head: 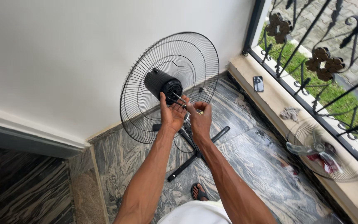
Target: The person disassembles a standing fan using a screwdriver. They remove the front grille, then the fan blades, and finally the rear grille, placing each part on the floor.
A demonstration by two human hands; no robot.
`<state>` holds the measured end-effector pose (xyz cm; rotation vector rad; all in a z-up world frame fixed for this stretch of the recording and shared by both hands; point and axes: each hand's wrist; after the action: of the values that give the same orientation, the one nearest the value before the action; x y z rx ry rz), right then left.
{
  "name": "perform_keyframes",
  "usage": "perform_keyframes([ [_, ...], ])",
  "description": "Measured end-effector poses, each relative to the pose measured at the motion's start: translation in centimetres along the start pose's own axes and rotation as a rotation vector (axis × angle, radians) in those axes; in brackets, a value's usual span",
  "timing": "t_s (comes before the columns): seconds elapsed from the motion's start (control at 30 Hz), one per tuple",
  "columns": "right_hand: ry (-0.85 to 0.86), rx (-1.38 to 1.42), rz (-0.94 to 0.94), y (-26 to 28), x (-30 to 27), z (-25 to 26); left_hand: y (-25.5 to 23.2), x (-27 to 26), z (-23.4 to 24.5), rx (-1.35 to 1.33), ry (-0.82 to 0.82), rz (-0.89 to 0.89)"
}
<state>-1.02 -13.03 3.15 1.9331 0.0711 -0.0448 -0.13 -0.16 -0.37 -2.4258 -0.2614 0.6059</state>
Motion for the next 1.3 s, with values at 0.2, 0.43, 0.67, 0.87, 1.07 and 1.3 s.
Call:
perform_keyframes([
  [0.2, 0.009, -0.050, -0.189, 1.5, 0.1, 0.3, 0.3, 0.1, 0.0, -0.009, -0.038, -0.003],
  [0.43, 0.024, 0.108, -0.138, -0.8, 0.8, 0.4, 0.3, 0.5, 0.6, 0.004, 0.015, 0.010],
  [0.67, 0.013, 0.190, -0.229, -0.8, 0.9, 0.1, 0.3, 0.5, 0.9, -0.012, 0.038, 0.024],
  [0.87, -0.025, 0.157, -0.259, 0.2, 0.9, -0.3, 0.3, 0.6, 0.9, -0.018, 0.052, 0.030],
  [1.07, 0.037, 0.156, -0.180, 0.8, 0.4, -0.6, 0.1, 0.7, 1.0, 0.000, 0.075, 0.039],
  [1.3, 0.022, 0.063, -0.168, 1.0, 0.4, -0.7, 0.1, -0.1, 0.7, 0.002, 0.053, 0.025],
])
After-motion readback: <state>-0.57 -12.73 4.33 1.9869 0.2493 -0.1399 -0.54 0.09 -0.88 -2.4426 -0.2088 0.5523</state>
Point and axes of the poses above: each hand's wrist, its own x-axis towards the middle knuckle, its own z-axis out of the back of the hand, y = z × x, and after that the axes turned 8 degrees about x, right-handed
